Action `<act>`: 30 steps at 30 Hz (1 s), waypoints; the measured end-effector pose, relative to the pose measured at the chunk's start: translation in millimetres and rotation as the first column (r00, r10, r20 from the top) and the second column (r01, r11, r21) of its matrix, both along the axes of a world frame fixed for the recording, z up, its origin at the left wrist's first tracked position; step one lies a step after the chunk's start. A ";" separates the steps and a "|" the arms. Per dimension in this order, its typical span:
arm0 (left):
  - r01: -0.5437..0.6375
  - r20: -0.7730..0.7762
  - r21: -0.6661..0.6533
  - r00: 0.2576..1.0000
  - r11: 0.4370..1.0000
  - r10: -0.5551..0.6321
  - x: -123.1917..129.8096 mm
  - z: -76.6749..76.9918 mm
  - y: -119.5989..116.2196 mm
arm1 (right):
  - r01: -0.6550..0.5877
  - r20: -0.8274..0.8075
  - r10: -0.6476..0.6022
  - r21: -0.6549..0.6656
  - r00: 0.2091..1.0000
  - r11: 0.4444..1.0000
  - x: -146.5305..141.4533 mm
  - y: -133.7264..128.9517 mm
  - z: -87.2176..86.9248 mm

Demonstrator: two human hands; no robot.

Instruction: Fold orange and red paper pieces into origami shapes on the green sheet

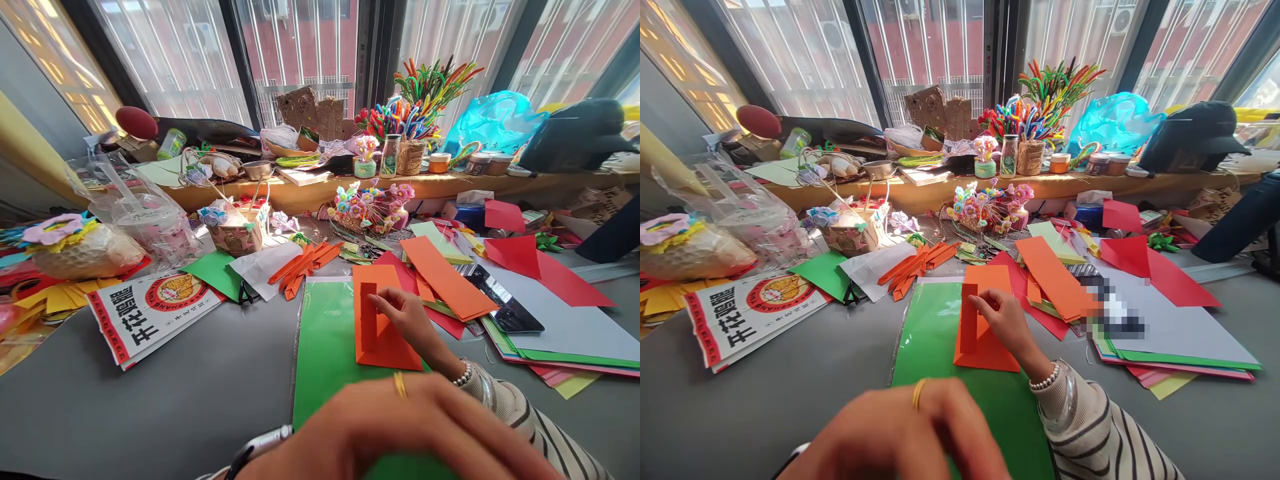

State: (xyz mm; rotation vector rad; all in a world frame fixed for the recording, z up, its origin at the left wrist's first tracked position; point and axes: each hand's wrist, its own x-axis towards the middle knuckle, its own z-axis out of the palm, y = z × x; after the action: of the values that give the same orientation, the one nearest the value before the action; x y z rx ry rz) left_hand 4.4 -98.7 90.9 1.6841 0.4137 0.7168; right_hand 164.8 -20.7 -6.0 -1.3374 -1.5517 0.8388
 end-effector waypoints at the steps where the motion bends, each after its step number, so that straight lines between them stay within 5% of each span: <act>1: -0.039 0.003 -0.016 0.999 0.999 0.039 2.4 0.5 12.5 | -0.004 -0.007 0.004 -0.006 1.000 1.000 -0.2 -0.5 1.0; 3: -0.312 0.045 -0.090 0.947 0.946 0.317 6.3 -12.1 43.3 | -0.009 -0.017 0.009 -0.015 1.000 1.000 -0.4 -0.7 1.7; 5: -0.589 0.013 -0.102 0.805 0.802 0.593 7.8 -36.3 75.0 | -0.007 -0.028 0.007 -0.019 1.000 1.000 -0.3 0.0 0.7; 7: -0.687 -0.045 -0.086 0.726 0.721 0.686 7.4 -61.2 99.2 | 0.001 -0.041 -0.002 -0.025 0.999 1.000 -0.1 1.3 -1.1; 11: -0.655 -0.086 -0.044 0.755 0.755 0.650 7.4 -86.0 113.6 | 0.010 -0.048 -0.011 -0.024 0.999 1.000 -0.1 2.3 -2.6; 15: -0.561 -0.131 -0.045 0.824 0.827 0.552 11.6 -85.8 109.2 | 0.001 -0.020 -0.002 -0.023 1.000 1.000 -0.2 1.7 -0.7; 19: -0.556 -0.126 -0.113 0.830 0.823 0.543 14.3 -86.2 109.4 | 0.003 0.011 -0.003 -0.026 1.000 1.000 0.2 1.6 0.1; 30: -0.517 -0.161 -0.250 0.856 0.819 0.491 14.0 -89.2 109.6 | -0.063 -0.302 0.045 -0.052 0.952 0.997 2.1 3.6 -2.3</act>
State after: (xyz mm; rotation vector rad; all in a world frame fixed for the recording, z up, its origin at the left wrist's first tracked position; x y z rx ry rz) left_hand 18.4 10.9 1.6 1.3370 1.0098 0.9176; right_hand 166.9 -17.1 -8.4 -1.1519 -1.3368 1.0785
